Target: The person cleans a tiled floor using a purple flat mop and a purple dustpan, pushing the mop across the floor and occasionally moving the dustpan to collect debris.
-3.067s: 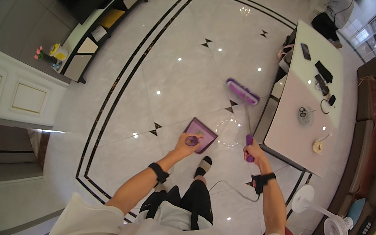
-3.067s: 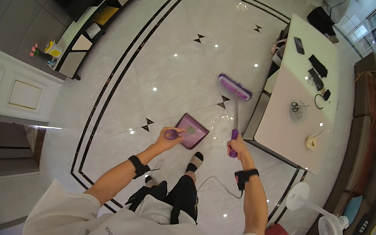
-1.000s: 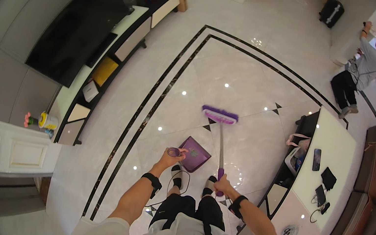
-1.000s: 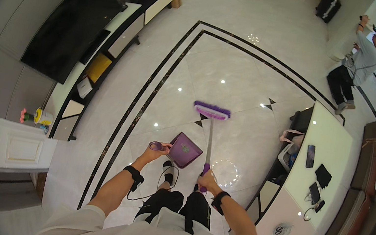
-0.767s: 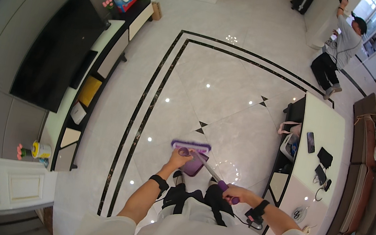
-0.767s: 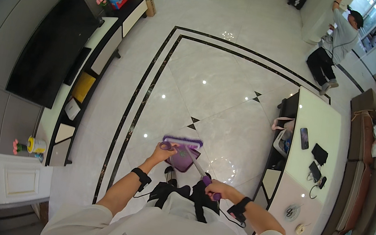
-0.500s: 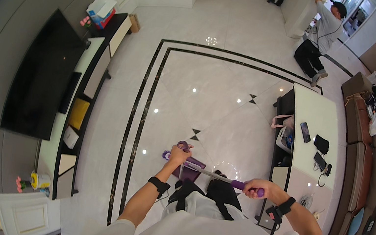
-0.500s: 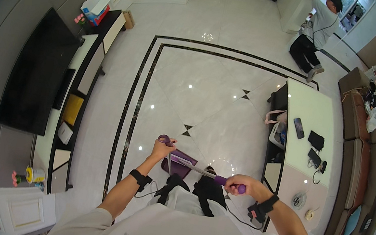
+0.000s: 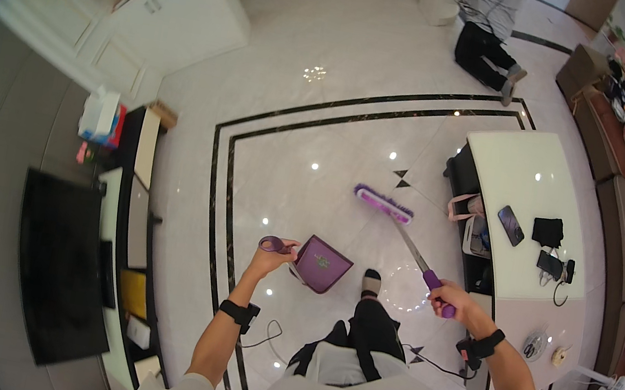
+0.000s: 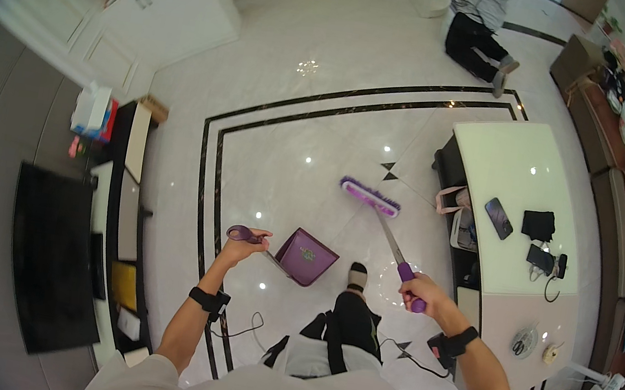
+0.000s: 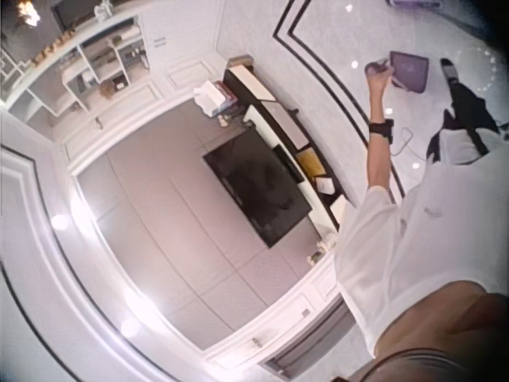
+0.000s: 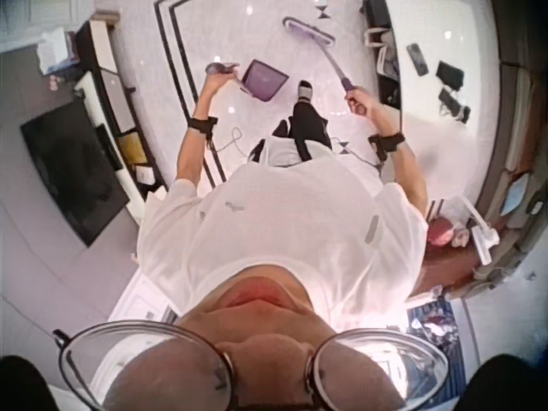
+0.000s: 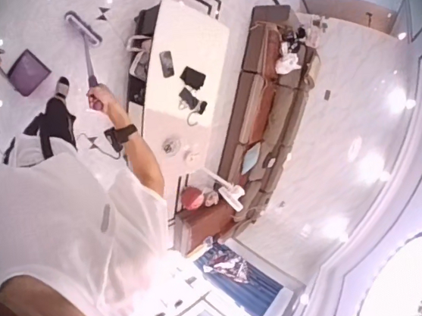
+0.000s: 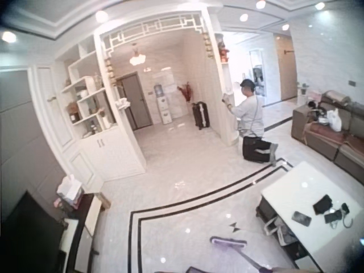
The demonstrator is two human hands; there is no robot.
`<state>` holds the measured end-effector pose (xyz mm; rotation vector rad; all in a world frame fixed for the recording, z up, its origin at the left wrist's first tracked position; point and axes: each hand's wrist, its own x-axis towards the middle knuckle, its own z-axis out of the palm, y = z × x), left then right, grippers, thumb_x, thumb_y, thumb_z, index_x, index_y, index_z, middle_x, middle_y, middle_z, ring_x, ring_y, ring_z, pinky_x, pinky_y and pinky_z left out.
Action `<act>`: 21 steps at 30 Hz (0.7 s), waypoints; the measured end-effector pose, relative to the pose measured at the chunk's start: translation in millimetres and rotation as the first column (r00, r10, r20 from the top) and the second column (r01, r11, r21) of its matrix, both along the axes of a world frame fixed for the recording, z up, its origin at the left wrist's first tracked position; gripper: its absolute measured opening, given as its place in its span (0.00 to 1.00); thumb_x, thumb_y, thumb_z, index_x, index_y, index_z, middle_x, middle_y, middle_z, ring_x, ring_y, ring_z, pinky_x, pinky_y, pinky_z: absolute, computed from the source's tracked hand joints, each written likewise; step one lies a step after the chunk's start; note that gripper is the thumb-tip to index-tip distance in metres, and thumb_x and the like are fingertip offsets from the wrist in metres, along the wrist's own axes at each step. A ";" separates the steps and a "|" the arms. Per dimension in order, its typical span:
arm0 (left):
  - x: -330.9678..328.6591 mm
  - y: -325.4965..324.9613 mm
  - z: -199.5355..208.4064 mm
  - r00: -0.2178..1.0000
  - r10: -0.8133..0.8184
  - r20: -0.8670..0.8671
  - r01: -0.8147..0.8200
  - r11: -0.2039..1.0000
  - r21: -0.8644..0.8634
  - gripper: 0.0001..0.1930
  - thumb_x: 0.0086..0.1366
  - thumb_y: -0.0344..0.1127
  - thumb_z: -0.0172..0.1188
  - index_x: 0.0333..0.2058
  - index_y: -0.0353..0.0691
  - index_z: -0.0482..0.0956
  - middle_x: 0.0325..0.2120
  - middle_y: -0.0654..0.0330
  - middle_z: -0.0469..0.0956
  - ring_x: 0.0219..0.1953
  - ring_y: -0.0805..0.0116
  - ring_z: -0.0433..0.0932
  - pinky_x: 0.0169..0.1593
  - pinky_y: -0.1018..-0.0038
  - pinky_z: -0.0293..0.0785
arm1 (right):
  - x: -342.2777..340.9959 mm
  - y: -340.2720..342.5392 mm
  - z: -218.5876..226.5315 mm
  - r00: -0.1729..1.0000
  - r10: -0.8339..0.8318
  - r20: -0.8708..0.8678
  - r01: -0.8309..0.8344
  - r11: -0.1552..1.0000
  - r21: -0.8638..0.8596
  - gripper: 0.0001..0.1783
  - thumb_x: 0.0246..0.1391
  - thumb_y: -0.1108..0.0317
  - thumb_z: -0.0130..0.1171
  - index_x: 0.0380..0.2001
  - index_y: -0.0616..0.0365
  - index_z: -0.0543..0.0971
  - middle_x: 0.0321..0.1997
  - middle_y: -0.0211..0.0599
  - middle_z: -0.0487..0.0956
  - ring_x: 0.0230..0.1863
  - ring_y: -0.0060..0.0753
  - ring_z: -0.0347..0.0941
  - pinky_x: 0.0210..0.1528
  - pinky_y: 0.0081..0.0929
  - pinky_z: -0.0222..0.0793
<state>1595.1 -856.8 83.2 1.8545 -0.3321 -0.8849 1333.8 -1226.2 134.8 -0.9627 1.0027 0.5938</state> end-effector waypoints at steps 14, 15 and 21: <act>251.9 -110.0 -73.0 0.923 -0.364 -0.127 0.338 0.922 -0.186 0.16 0.52 0.16 0.58 0.40 0.36 0.80 0.29 0.65 0.77 0.33 0.79 0.73 0.38 0.82 0.71 | 209.0 12.8 -169.8 0.935 -0.353 -0.038 0.333 0.908 -0.252 0.06 0.41 0.83 0.51 0.22 0.70 0.64 0.15 0.44 0.69 0.13 0.35 0.68 0.12 0.31 0.65; 256.1 -102.0 -78.6 0.925 -0.356 -0.135 0.330 0.926 -0.183 0.15 0.52 0.17 0.59 0.40 0.36 0.80 0.29 0.65 0.77 0.33 0.79 0.73 0.38 0.82 0.71 | 213.0 27.0 -166.7 0.936 -0.351 -0.038 0.337 0.920 -0.201 0.06 0.41 0.83 0.51 0.22 0.70 0.64 0.15 0.43 0.69 0.13 0.35 0.68 0.11 0.31 0.64; 305.6 -110.2 -88.0 0.863 -0.490 -0.120 0.454 0.858 -0.240 0.12 0.55 0.21 0.60 0.40 0.34 0.79 0.28 0.67 0.77 0.31 0.79 0.74 0.38 0.81 0.71 | 267.3 108.9 -93.3 0.961 -0.252 -0.114 0.249 0.968 -0.041 0.08 0.47 0.79 0.51 0.18 0.64 0.65 0.14 0.36 0.67 0.13 0.29 0.66 0.13 0.27 0.64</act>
